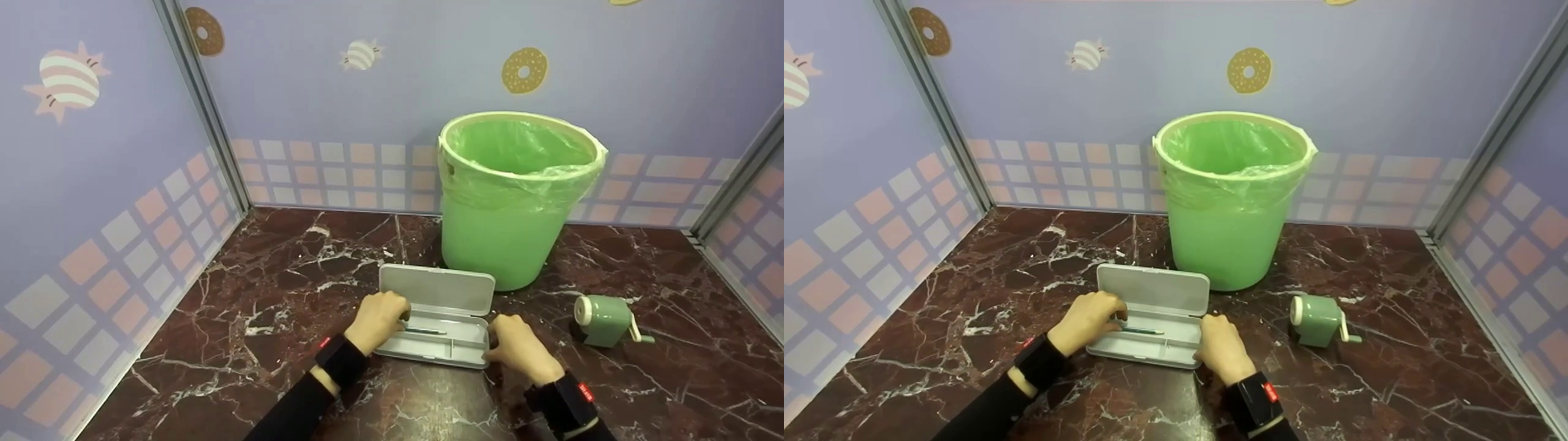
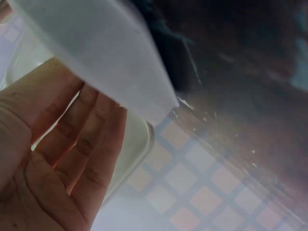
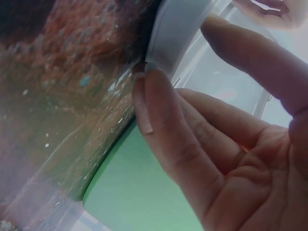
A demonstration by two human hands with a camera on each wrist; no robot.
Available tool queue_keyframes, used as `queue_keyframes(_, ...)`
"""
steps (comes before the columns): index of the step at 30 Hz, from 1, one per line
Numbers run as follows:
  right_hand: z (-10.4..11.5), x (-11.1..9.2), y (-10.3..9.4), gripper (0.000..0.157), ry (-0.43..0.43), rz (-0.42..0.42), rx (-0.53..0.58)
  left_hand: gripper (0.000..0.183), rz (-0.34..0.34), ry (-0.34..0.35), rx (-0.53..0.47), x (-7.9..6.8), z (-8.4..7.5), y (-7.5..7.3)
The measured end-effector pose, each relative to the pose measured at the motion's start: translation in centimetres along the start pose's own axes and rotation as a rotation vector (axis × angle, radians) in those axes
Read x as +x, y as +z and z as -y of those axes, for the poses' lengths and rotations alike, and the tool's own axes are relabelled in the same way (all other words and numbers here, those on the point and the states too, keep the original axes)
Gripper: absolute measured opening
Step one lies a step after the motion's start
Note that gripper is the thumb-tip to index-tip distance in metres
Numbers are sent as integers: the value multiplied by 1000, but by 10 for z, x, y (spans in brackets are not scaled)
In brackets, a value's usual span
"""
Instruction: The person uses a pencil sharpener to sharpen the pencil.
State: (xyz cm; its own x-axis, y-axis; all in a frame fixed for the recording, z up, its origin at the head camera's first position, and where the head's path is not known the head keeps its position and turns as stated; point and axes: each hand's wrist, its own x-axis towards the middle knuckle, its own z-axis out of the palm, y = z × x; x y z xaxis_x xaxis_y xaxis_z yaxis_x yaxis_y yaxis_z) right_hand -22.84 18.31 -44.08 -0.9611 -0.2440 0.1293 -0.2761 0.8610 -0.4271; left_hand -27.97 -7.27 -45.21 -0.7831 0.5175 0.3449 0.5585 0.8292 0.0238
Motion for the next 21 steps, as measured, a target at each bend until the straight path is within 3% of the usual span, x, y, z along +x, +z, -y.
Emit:
queue_keyframes(11,2,-1,0,22,-14,-6,-9,15,141,5,-42,6,1,-1)
queue_keyframes(21,2,-2,-1,24,-8,-17,-9,16,167,48,-27,6,-1,-3)
